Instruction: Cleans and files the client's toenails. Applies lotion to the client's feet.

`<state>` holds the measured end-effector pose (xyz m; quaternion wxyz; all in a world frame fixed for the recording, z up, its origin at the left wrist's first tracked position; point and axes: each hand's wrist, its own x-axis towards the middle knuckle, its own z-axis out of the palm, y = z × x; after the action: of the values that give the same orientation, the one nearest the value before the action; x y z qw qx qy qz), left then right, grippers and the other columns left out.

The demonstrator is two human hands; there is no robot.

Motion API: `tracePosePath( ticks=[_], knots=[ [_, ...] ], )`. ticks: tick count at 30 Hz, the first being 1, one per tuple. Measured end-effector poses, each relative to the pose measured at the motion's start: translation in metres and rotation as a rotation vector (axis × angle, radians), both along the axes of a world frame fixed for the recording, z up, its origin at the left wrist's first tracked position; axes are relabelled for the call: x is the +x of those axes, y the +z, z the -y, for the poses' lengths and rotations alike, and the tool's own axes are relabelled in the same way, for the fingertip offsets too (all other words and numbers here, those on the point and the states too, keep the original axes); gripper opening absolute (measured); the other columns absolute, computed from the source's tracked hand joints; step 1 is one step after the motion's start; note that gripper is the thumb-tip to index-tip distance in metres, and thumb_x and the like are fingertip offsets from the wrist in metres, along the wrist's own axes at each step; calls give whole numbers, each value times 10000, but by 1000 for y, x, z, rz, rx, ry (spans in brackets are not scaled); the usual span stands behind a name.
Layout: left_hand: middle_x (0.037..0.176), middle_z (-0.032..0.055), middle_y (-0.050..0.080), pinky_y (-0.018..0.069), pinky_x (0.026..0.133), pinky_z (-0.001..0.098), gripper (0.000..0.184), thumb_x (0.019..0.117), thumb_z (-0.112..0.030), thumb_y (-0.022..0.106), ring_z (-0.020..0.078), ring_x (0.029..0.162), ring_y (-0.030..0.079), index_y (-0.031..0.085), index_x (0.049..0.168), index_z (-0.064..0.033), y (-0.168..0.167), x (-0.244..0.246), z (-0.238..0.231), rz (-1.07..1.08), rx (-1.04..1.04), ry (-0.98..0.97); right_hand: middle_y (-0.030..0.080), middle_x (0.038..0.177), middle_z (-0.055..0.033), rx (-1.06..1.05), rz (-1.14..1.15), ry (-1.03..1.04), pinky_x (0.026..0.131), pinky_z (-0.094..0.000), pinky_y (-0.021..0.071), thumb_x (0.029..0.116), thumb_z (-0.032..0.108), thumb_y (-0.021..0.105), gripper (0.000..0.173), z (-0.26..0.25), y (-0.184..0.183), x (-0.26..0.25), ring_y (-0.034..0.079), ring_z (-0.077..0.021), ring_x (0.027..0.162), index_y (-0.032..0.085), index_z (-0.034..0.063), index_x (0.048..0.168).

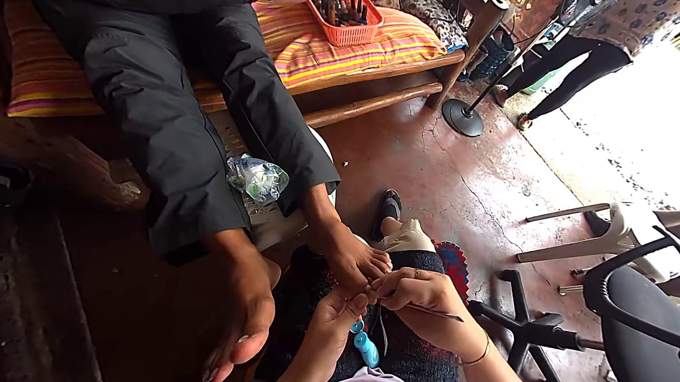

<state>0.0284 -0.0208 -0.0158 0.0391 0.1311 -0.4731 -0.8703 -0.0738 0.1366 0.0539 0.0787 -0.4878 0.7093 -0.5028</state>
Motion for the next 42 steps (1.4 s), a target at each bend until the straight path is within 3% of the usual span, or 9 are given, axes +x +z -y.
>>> tracePosePath(
  ticks=[5,9,13,17,22,25,33,36,42],
  knots=[
    [919,-29,709,542,804,196,137,993,-106,574,39,819,650,684,1065,-69,-2,0,0,-10,-14,-7,754,990,-129,56,-140,-33,905,-317,584,914,-46,623,141,4,-2,5,720,-195,1035,679,17,801],
    [919,-27,714,531,797,186,128,996,-95,576,34,824,642,694,1045,-79,-1,1,0,-28,4,-9,754,988,-157,7,14,9,937,-322,588,890,-86,655,115,-2,1,-1,723,-200,1041,677,-27,794],
    [926,-37,708,536,805,192,122,994,-93,573,33,830,646,673,1061,-72,0,1,0,-23,-7,-18,756,996,-125,59,-158,-34,918,-322,581,933,-33,607,153,3,-3,7,718,-196,1044,691,24,819],
    [934,-37,715,530,806,186,130,998,-81,570,28,838,644,686,1056,-81,-1,4,0,-41,7,-19,749,991,-158,-10,36,16,945,-315,585,885,-93,657,109,-4,-1,2,718,-198,1053,669,-25,800],
    [922,-62,689,531,811,205,126,1015,-86,542,20,836,628,657,1063,-67,2,0,2,-59,-42,-46,759,987,-117,45,-100,-46,906,-329,591,951,-7,625,143,1,-2,5,721,-179,1026,712,28,843],
    [926,-50,693,527,805,206,138,1017,-60,527,24,845,628,659,1059,-61,4,2,2,-17,-45,-69,758,965,-102,33,16,-28,903,-323,609,904,-43,672,117,-8,0,3,726,-161,1021,714,7,807],
    [895,-27,677,521,774,193,137,1003,-33,550,36,805,616,671,1044,-83,5,0,2,27,-6,-80,747,959,-123,-3,-43,-25,916,-338,616,848,-82,696,146,-7,1,2,730,-189,1034,656,9,741],
    [879,-28,678,523,784,197,133,1000,-30,549,36,807,623,663,1044,-82,4,-1,1,30,-3,-75,752,957,-129,26,-189,-48,908,-315,594,869,-69,656,149,-2,-1,6,722,-187,1032,686,11,747],
    [900,-32,682,518,773,187,144,1002,-27,548,34,810,617,669,1045,-91,5,-1,1,20,-8,-77,747,948,-125,24,-137,-18,920,-331,603,859,-70,667,144,-5,2,1,725,-189,1032,674,10,740]
  ],
)
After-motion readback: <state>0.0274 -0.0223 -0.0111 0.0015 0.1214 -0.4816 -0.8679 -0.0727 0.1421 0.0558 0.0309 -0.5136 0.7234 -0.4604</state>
